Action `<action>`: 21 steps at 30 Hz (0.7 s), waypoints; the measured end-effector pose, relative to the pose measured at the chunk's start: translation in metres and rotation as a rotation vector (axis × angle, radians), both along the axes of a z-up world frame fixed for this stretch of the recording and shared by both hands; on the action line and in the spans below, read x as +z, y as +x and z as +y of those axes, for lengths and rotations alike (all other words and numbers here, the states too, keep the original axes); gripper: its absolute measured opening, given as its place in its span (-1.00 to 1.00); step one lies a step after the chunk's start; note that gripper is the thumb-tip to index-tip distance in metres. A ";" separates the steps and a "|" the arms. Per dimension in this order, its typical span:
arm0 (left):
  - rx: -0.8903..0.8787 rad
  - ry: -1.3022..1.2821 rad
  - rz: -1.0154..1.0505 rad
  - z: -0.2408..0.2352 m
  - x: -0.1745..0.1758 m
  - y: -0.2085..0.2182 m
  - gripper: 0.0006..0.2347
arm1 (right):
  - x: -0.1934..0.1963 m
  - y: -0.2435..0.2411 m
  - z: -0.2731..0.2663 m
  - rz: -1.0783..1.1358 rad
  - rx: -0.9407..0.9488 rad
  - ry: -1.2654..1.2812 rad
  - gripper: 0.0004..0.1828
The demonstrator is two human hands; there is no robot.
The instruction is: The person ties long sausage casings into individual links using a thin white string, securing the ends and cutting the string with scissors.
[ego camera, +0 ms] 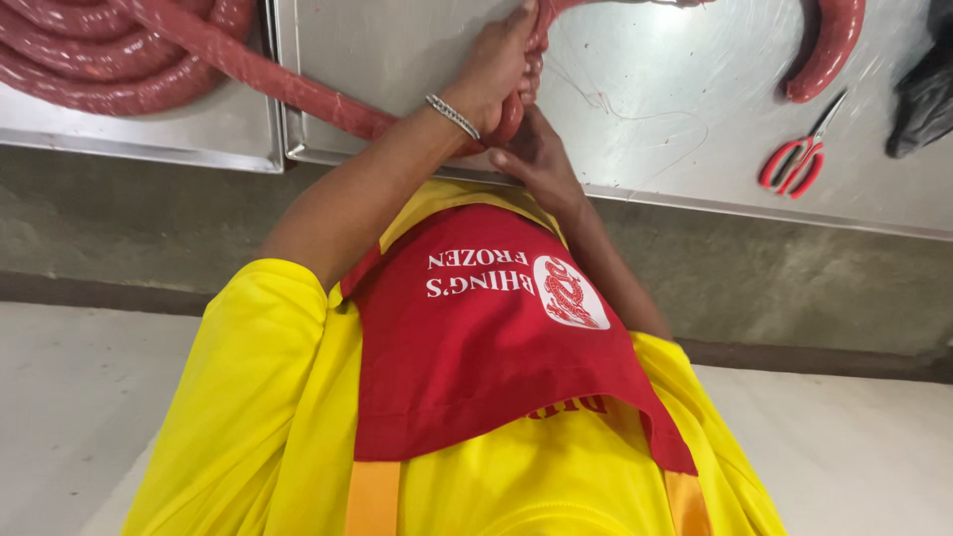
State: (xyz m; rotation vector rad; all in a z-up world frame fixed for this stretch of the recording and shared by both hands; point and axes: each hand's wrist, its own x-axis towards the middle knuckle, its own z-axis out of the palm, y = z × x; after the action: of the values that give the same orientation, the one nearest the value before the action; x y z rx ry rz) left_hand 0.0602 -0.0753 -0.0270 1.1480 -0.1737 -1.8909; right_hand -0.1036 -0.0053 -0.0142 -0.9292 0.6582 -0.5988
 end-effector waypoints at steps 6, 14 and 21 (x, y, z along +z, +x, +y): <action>-0.105 -0.057 0.004 -0.033 0.030 0.034 -0.76 | -0.022 0.053 0.003 -0.026 -0.016 0.008 -0.59; -0.259 -0.063 0.244 -0.040 -0.011 0.089 -0.77 | -0.011 0.059 0.010 -0.092 -0.174 0.032 -0.62; -0.109 -0.019 0.313 -0.020 -0.024 0.095 -0.75 | -0.017 0.056 0.004 -0.092 -0.184 0.263 -0.60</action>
State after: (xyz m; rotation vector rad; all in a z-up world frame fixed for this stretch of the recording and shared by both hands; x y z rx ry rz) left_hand 0.1556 -0.0949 -0.0509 0.8292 -0.0811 -2.1332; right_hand -0.0477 -0.0011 -0.0314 -0.5963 0.7252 -0.6956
